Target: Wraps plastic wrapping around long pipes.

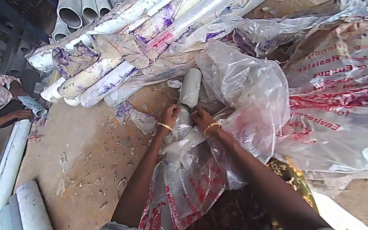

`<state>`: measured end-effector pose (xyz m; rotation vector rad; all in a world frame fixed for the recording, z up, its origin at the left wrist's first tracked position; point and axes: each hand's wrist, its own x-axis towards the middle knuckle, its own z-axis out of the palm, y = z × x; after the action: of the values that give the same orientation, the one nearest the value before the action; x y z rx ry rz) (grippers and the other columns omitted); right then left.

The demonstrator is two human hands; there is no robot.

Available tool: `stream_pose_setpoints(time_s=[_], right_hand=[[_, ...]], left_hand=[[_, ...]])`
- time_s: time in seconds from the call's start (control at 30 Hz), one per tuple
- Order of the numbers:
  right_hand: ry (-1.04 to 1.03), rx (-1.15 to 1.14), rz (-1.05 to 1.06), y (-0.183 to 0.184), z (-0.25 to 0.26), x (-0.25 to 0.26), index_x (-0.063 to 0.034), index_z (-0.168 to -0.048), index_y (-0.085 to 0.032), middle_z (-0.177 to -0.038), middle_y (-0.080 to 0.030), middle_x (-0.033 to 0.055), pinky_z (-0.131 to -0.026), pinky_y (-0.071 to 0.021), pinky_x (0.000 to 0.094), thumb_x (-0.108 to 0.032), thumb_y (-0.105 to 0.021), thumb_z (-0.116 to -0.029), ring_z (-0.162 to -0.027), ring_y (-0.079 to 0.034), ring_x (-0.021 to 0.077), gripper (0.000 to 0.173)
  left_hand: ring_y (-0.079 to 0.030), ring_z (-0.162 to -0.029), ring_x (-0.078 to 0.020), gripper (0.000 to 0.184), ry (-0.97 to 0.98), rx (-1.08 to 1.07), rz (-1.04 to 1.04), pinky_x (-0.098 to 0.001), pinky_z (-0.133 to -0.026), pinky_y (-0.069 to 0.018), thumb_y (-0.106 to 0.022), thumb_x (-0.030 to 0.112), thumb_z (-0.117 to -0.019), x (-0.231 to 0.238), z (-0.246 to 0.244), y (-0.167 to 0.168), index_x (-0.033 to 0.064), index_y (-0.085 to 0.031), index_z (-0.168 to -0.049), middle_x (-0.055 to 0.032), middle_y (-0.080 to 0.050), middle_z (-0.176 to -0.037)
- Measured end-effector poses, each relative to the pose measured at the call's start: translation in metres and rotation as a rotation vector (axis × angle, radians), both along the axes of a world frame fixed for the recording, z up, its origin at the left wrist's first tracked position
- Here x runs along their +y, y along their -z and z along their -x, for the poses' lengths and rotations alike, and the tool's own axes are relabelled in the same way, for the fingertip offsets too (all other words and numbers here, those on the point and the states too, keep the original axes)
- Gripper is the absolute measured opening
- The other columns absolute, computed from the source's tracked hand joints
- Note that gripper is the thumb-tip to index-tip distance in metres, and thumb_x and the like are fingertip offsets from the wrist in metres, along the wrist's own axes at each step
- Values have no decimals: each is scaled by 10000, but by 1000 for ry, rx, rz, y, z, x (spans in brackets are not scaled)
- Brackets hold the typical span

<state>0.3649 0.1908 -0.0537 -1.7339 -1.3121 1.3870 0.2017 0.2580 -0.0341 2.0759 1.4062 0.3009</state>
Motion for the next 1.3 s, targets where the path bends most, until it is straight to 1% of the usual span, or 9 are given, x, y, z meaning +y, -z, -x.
stream_pose_setpoints(time_s=[0.3,0.4,0.5,0.7,0.9,1.07,1.17,1.27,1.3], right_hand=[[-224,-107,88,-20,-13,-18,59,-1421,-464,-1328,-575,304,-1063,-419,524,-128,-455,-1096,-1245,-570,397,375],[-245,-54,89,-27,-22,-25,64,-1356,-517,-1264,-599,283,-1016,-439,504,-91,-487,-1074,-1164,-592,359,323],[-32,26,43,-16,-21,-19,44,-1273,-583,-1078,-647,233,-887,-490,484,-86,-522,-1058,-946,-630,310,258],[19,-184,-150,-16,-30,0,34,-1142,-659,-995,-665,304,-796,-469,668,-133,-623,-1022,-951,-643,495,208],[-124,-84,-340,44,-46,29,14,-1181,-699,-999,-692,261,-832,-485,609,-65,-602,-1023,-897,-657,410,201],[-156,-85,-289,9,-41,-6,64,-1122,-674,-1010,-663,293,-831,-470,611,17,-587,-999,-932,-637,445,158],[-174,-76,-176,4,-51,-14,63,-1159,-670,-1082,-666,276,-894,-476,567,10,-606,-993,-979,-635,394,186],[-89,-73,-50,-15,-55,-16,22,-1211,-642,-1041,-649,217,-819,-478,474,-71,-559,-1048,-878,-601,302,205],[0,-61,-49,-19,-54,-17,18,-1239,-633,-1046,-654,246,-814,-481,515,-101,-536,-1067,-882,-613,345,231]], left_hand=[[-598,-1204,-428,231,-141,36,-154,-550,-1076,-440,-555,42,-1036,-16,-8,6,-97,-670,-1181,-294,-631,-1237],[-606,-1193,-423,224,-169,21,-163,-543,-1068,-447,-554,35,-1033,-17,-6,8,-96,-678,-1166,-292,-633,-1242],[-618,-1170,-425,217,-174,12,-180,-554,-1049,-457,-562,36,-1026,-17,-7,11,-92,-683,-1153,-290,-643,-1219],[-627,-1151,-422,212,-149,57,-199,-552,-1040,-458,-564,34,-1024,-28,-23,3,-90,-693,-1139,-282,-653,-1200],[-610,-1188,-421,224,-149,86,-180,-547,-1073,-441,-555,48,-1036,-29,-27,3,-80,-682,-1169,-278,-644,-1226],[-611,-1168,-421,240,-230,5,-221,-577,-1046,-437,-530,60,-1047,-29,-21,6,-82,-676,-1175,-277,-649,-1202],[-604,-1185,-413,317,-470,-131,-116,-554,-1059,-432,-445,109,-1097,-27,-16,7,-111,-587,-1277,-309,-635,-1231],[-529,-1344,-428,514,-453,121,94,-566,-1148,-370,-415,333,-1120,-22,-19,-8,-71,-521,-1419,-309,-575,-1386],[-544,-1328,-438,610,-410,255,136,-586,-1122,-389,-399,445,-1108,-22,-25,-18,-76,-549,-1387,-312,-590,-1364]])
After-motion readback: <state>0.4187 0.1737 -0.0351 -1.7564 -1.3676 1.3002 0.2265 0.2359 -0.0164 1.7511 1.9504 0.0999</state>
